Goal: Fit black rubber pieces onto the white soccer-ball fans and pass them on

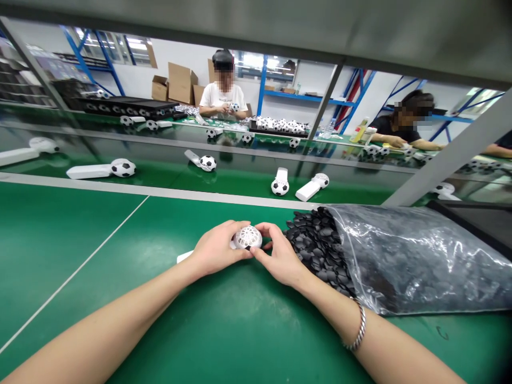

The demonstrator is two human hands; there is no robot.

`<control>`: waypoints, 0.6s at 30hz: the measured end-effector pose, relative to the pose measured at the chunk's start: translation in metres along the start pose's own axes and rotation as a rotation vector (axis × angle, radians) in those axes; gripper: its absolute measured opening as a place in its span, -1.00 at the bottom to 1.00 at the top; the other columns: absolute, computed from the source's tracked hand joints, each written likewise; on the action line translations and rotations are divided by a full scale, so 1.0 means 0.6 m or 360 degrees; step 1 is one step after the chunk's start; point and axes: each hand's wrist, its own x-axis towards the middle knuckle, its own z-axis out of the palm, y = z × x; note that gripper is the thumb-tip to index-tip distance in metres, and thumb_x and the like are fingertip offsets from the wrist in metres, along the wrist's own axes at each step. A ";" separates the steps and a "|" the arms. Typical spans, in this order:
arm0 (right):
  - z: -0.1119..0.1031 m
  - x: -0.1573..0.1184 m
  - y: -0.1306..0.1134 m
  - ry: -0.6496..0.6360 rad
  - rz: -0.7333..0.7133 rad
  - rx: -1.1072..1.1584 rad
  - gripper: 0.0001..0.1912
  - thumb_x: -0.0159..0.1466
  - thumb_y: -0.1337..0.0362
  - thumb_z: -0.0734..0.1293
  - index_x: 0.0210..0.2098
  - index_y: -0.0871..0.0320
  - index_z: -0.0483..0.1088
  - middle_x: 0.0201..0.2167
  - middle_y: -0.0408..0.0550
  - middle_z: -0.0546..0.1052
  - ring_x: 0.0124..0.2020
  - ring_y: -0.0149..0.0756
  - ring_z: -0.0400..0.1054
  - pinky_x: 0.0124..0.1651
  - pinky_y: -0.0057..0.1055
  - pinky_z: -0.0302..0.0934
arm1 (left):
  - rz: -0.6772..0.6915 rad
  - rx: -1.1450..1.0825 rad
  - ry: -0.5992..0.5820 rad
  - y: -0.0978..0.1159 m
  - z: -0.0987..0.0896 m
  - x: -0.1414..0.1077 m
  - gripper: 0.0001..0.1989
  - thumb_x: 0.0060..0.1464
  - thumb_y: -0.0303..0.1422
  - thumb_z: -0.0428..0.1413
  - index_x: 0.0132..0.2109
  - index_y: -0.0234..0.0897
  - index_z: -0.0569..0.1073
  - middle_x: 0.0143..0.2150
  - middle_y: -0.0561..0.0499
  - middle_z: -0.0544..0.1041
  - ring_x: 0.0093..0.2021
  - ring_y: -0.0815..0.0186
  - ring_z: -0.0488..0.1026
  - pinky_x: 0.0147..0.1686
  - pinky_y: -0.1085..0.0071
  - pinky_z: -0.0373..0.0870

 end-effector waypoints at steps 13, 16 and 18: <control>-0.058 0.020 0.023 -0.0138 0.0028 -0.0694 -0.88 0.07 0.26 0.36 -0.36 0.08 0.42 -0.37 -0.12 0.36 -0.31 -0.35 0.27 -0.23 -0.40 0.16 | 0.0039 0.0111 -0.0074 -0.028 -0.012 0.010 -0.51 -0.17 -0.36 0.09 0.00 -0.09 0.28 -0.06 0.07 0.42 -0.11 0.19 0.36 -0.16 0.33 0.27; -0.051 0.016 0.017 -0.0242 0.0054 -0.0818 -0.90 0.07 0.26 0.37 -0.37 0.09 0.43 -0.35 -0.10 0.38 -0.26 -0.32 0.27 -0.21 -0.41 0.14 | 0.0159 0.0289 0.0003 -0.029 -0.011 0.012 -0.45 -0.15 -0.51 -0.01 0.05 -0.04 0.28 -0.03 0.08 0.40 -0.05 0.17 0.29 -0.06 0.26 0.18; -0.047 0.016 0.013 -0.0268 0.0055 -0.0853 -0.97 0.10 0.30 0.34 -0.44 0.12 0.41 -0.38 -0.10 0.39 -0.27 -0.33 0.28 -0.23 -0.43 0.13 | 0.0202 0.0355 0.0026 -0.029 -0.008 0.012 -0.40 -0.16 -0.57 -0.05 0.07 -0.03 0.27 -0.06 0.05 0.40 -0.06 0.18 0.27 -0.06 0.25 0.17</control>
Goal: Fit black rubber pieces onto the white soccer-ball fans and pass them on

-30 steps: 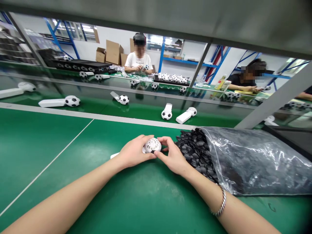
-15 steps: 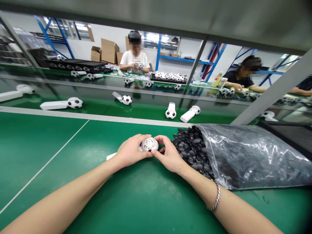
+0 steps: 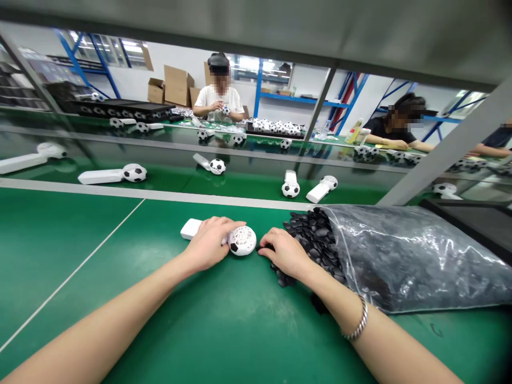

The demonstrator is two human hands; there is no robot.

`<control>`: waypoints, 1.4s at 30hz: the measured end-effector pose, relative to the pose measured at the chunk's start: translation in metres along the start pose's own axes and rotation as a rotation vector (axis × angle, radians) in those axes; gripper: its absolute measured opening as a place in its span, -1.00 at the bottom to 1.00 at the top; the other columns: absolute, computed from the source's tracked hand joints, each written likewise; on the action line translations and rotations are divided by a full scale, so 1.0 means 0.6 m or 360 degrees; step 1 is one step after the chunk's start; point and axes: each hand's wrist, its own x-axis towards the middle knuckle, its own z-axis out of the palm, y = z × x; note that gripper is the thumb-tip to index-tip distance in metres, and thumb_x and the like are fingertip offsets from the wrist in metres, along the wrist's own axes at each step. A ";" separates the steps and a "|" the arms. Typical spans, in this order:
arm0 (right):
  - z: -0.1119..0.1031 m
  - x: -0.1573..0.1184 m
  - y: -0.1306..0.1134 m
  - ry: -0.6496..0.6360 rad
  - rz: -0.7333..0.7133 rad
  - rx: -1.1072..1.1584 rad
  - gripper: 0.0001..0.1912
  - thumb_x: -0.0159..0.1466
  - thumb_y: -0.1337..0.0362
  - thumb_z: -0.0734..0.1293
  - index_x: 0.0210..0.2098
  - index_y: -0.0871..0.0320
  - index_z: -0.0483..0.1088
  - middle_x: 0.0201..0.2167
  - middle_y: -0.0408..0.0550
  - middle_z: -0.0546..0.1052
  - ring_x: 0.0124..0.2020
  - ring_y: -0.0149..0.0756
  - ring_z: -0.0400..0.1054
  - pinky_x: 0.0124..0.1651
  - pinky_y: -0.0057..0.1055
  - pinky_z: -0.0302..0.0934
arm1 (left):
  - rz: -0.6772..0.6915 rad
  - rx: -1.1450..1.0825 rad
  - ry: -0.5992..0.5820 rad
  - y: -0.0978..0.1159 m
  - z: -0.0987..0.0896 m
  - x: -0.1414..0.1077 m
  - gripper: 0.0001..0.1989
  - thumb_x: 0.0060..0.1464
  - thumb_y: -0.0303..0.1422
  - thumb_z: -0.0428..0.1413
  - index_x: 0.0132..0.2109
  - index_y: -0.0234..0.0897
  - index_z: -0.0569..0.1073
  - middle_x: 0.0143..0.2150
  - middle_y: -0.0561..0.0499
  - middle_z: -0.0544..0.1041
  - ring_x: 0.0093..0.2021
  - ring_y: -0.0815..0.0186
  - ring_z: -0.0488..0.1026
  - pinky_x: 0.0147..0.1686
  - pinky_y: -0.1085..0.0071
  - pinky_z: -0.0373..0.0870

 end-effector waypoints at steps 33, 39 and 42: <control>0.012 -0.001 -0.031 0.0292 -0.0199 0.0693 -0.61 0.09 0.33 0.31 -0.07 0.09 0.23 -0.10 -0.04 0.35 -0.05 -0.28 0.25 -0.03 -0.30 0.17 | -0.0123 -0.0236 0.0040 0.020 0.006 -0.004 -0.36 -0.18 -0.02 0.13 0.06 -0.17 0.31 -0.01 -0.05 0.39 0.09 0.04 0.14 0.13 0.04 -0.09; 0.034 0.010 -0.024 0.0026 -0.0042 0.1288 -0.55 0.10 0.34 0.29 -0.02 0.12 0.12 0.00 0.04 0.33 0.01 -0.30 0.25 0.01 -0.31 0.20 | -0.0212 -0.0350 0.0114 0.029 0.005 -0.001 -0.41 -0.28 -0.11 0.21 -0.03 -0.18 0.39 -0.15 -0.04 0.39 -0.07 0.14 0.25 0.01 0.18 0.14; 0.034 0.012 -0.024 -0.0010 -0.0039 0.1365 -0.57 0.08 0.33 0.31 -0.06 0.15 0.15 -0.01 0.06 0.33 -0.01 -0.30 0.27 -0.02 -0.32 0.22 | -0.0206 -0.0352 0.0122 0.026 0.006 -0.001 -0.42 -0.28 -0.13 0.21 -0.03 -0.17 0.39 -0.16 -0.02 0.39 -0.07 0.14 0.24 0.01 0.19 0.15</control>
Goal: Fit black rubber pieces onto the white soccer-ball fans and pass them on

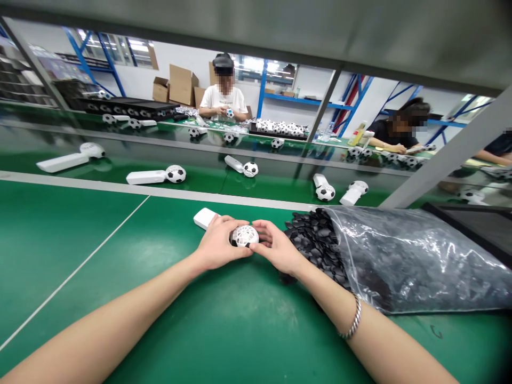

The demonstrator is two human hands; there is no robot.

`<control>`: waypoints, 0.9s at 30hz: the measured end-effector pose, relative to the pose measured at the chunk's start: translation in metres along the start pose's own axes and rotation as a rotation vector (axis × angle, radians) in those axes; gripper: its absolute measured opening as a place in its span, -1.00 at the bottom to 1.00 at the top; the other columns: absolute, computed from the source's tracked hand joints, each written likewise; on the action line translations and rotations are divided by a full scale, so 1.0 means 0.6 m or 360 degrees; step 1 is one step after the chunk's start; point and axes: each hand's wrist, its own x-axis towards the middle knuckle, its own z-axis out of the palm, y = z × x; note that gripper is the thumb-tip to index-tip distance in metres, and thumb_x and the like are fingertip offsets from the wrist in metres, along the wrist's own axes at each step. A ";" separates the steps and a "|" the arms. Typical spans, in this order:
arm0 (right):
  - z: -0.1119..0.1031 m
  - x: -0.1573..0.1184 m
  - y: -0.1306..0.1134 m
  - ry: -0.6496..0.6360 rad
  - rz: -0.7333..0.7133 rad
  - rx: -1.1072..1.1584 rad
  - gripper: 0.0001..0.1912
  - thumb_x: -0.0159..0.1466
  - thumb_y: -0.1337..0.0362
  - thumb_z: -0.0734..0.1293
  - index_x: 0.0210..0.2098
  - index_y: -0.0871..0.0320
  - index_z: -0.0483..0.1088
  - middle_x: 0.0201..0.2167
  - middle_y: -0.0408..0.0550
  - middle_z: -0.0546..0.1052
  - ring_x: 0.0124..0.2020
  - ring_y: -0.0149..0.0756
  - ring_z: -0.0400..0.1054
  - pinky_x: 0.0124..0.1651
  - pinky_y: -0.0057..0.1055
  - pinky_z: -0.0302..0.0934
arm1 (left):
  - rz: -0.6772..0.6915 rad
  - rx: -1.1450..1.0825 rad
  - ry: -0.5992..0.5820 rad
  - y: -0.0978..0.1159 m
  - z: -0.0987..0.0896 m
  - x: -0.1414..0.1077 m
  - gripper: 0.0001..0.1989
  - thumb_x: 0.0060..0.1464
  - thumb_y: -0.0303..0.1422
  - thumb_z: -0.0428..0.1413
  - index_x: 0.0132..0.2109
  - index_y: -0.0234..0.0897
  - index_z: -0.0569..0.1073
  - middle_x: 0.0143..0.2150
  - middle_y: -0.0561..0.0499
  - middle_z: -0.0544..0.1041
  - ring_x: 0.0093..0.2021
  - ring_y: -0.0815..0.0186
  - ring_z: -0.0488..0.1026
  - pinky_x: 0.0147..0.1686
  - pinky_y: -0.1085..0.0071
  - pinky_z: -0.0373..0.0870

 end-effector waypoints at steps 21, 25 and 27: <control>-0.083 0.007 0.004 0.0176 0.0071 -0.1890 -0.91 0.16 0.25 0.29 -0.36 0.11 0.40 -0.32 -0.04 0.42 -0.22 -0.23 0.25 -0.25 -0.38 0.14 | -0.0004 -0.0168 -0.0130 0.010 0.019 -0.017 -0.42 -0.08 -0.13 0.10 0.09 -0.16 0.20 0.19 -0.07 0.18 0.29 0.05 -0.24 0.17 0.05 -0.11; -0.078 0.014 0.005 0.0091 -0.0057 -0.2013 -0.94 0.18 0.36 0.24 -0.40 0.14 0.35 -0.39 -0.01 0.44 -0.27 -0.21 0.23 -0.26 -0.36 0.10 | 0.0074 -0.0253 -0.0237 0.006 0.017 -0.017 -0.46 -0.08 -0.28 0.09 0.09 -0.14 0.19 0.23 -0.05 0.10 0.29 0.11 -0.20 0.18 0.15 -0.04; -0.076 0.016 0.004 0.0057 -0.0097 -0.2073 -0.91 0.19 0.40 0.21 -0.38 0.16 0.35 -0.40 0.02 0.44 -0.28 -0.18 0.24 -0.27 -0.34 0.08 | 0.0115 -0.0306 -0.0346 0.002 0.009 -0.015 -0.44 -0.11 -0.33 0.10 0.10 -0.13 0.18 0.27 -0.06 0.02 0.28 0.12 -0.17 0.18 0.16 -0.05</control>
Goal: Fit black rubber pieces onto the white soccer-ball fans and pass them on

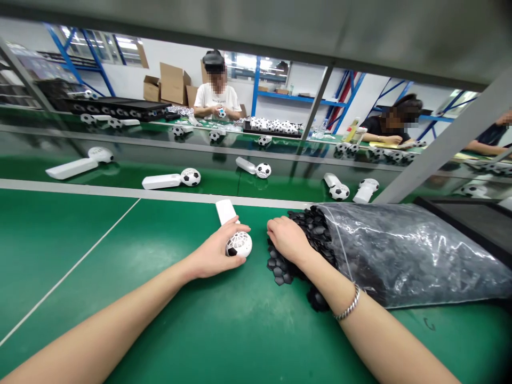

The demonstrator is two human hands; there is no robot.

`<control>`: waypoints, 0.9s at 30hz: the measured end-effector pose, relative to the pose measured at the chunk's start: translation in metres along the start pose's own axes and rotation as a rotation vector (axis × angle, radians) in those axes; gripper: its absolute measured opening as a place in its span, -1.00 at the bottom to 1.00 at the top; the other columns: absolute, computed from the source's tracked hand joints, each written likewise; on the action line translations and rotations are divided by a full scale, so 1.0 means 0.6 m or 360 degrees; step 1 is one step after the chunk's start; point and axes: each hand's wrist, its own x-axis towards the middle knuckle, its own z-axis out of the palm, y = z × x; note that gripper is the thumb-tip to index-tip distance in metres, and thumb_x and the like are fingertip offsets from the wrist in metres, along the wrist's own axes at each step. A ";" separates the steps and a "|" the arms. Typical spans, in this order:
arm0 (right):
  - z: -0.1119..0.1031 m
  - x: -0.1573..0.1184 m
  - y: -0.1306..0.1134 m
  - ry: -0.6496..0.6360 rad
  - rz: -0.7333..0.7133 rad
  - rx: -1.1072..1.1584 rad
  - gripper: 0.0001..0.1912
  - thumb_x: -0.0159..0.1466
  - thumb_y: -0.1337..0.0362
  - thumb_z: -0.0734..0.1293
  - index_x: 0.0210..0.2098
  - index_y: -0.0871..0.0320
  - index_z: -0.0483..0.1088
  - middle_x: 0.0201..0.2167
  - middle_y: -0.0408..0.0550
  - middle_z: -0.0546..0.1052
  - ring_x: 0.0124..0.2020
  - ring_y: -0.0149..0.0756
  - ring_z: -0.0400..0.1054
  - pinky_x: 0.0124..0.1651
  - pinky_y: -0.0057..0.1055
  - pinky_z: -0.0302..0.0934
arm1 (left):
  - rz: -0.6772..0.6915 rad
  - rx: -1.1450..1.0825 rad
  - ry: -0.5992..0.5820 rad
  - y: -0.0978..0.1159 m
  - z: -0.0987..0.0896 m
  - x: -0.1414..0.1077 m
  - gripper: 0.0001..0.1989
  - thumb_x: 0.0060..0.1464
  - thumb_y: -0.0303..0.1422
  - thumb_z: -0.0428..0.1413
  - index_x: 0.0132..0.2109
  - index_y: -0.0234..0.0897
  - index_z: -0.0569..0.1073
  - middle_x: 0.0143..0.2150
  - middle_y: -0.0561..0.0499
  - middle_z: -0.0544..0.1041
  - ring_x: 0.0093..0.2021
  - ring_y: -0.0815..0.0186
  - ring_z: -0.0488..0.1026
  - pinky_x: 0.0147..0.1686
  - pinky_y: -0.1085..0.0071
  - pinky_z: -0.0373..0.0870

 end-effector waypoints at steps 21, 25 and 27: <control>-0.044 -0.031 -0.023 0.0134 -0.0252 0.1029 -0.78 0.18 0.46 0.18 -0.25 0.11 0.36 -0.27 -0.15 0.49 -0.23 -0.40 0.36 -0.17 -0.48 0.20 | 0.0254 -0.0104 -0.0165 -0.015 -0.018 0.001 -0.40 -0.23 -0.51 0.06 0.06 -0.18 0.22 0.18 0.02 0.19 0.29 0.23 -0.17 0.23 0.25 -0.15; -0.049 -0.039 -0.036 0.0092 -0.0382 0.0980 -0.74 0.17 0.48 0.19 -0.21 0.10 0.38 -0.27 -0.10 0.45 -0.24 -0.36 0.34 -0.17 -0.42 0.21 | 0.0265 -0.0106 -0.0168 -0.015 -0.018 0.002 -0.40 -0.22 -0.51 0.06 0.07 -0.19 0.22 0.17 0.02 0.21 0.28 0.21 -0.17 0.23 0.23 -0.13; -0.046 -0.038 -0.036 0.0065 -0.0354 0.0906 -0.74 0.17 0.47 0.19 -0.20 0.10 0.38 -0.27 -0.07 0.44 -0.24 -0.33 0.33 -0.16 -0.38 0.21 | 0.0261 -0.0114 -0.0161 -0.015 -0.017 0.001 -0.40 -0.22 -0.51 0.06 0.06 -0.18 0.22 0.17 0.03 0.20 0.28 0.21 -0.16 0.23 0.22 -0.13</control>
